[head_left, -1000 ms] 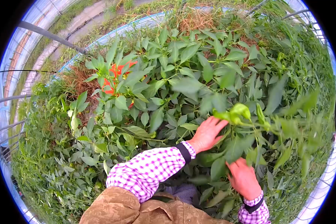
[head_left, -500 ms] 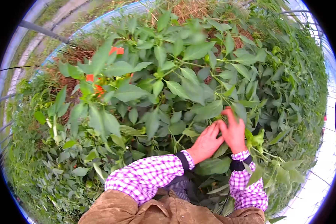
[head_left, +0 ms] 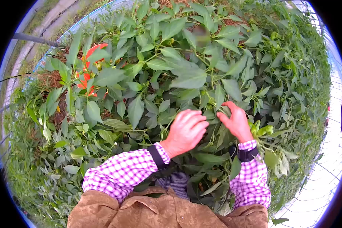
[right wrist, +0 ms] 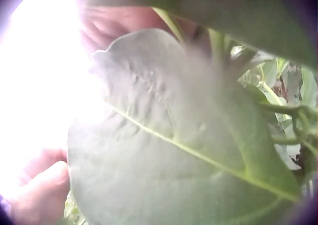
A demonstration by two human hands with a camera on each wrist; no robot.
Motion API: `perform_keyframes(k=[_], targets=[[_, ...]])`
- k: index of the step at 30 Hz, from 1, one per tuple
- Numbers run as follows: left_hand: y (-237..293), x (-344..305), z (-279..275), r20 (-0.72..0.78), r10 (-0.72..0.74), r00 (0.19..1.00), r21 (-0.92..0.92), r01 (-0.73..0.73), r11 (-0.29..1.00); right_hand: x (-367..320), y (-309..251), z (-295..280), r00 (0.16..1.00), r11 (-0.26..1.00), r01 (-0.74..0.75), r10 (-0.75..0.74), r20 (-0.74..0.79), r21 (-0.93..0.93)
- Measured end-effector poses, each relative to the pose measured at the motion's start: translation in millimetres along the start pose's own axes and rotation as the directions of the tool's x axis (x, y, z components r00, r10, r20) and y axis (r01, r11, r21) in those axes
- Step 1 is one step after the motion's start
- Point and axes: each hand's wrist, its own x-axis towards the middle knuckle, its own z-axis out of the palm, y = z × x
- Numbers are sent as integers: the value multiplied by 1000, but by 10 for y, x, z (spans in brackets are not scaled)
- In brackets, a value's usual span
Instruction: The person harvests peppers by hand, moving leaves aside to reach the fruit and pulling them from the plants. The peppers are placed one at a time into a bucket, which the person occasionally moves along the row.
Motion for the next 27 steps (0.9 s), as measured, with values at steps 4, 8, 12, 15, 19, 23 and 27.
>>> perform_keyframes(k=[4, 8, 12, 15, 19, 23, 27], targets=[[-261, -183, -116, 33, -152, 988, 33, 151, 988, 161, 245, 31, 995, 980, 100, -104, 12, 175], [-341, -53, -163, -53, -222, 974, 5, 223, 975, 108, 95, 20, 992, 971, -16, -15, 125, 240], [-388, 263, -81, -132, -166, 977, -33, 163, 986, -10, 38, 151, 993, 981, 115, -114, -19, 158], [-393, 337, 81, 188, -60, 980, -24, 66, 998, 3, 59, 153, 995, 990, 96, -93, -32, 108], [-343, 409, 226, 364, -344, 866, 2, 368, 930, 56, 236, 228, 995, 947, 95, -79, -64, 307], [-455, 366, 418, 172, -317, 933, 100, 303, 948, 83, 364, 303, 1000, 846, 22, -12, -24, 533], [-372, 461, 392, 229, -386, 894, 149, 360, 921, 96, 246, 248, 986, 788, -122, 28, 162, 603]])
